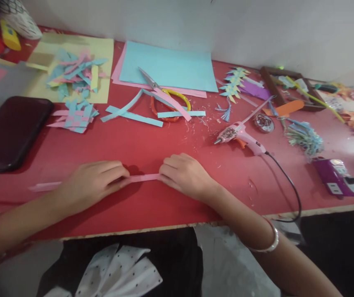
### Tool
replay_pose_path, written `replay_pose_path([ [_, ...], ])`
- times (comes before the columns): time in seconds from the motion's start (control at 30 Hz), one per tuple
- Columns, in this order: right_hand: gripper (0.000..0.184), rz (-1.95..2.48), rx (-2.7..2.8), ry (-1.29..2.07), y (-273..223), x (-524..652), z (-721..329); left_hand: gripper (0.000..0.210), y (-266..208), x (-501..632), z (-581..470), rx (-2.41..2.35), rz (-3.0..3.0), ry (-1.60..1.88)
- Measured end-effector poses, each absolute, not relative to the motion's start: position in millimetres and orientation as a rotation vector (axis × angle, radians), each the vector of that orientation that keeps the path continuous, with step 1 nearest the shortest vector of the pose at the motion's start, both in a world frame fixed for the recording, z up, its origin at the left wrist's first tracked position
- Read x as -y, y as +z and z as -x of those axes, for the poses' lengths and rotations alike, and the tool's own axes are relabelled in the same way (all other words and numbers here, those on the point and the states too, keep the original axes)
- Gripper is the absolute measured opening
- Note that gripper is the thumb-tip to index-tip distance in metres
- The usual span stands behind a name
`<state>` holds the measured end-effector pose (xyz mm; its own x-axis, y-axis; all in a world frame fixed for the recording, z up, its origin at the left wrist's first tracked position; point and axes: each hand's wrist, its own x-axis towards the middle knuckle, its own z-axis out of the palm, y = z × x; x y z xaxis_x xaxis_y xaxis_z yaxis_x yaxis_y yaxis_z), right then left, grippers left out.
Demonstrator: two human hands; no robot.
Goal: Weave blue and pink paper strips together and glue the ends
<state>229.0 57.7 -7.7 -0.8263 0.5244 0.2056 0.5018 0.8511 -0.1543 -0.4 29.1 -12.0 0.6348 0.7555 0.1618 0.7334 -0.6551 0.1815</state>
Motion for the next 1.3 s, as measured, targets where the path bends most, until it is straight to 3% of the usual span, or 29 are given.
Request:
replay_pose_path([
  [0.43, 0.027, 0.981, 2.627, 0.367, -10.9, -55.1, -231.3, 0.025, -10.0, -30.3, -0.4, -1.299, -2.648, 0.299],
  [0.93, 0.016, 1.401, 2.392, 0.214, -10.9, -31.9, -235.1, 0.043, -14.1, -22.6, 16.7, -1.335, -2.706, 0.463],
  [1.3, 0.015, 1.410, 2.261, 0.205, -12.4, -28.8, -252.8, 0.042, -10.4, -21.3, 16.3, -1.368, -2.669, 0.371],
])
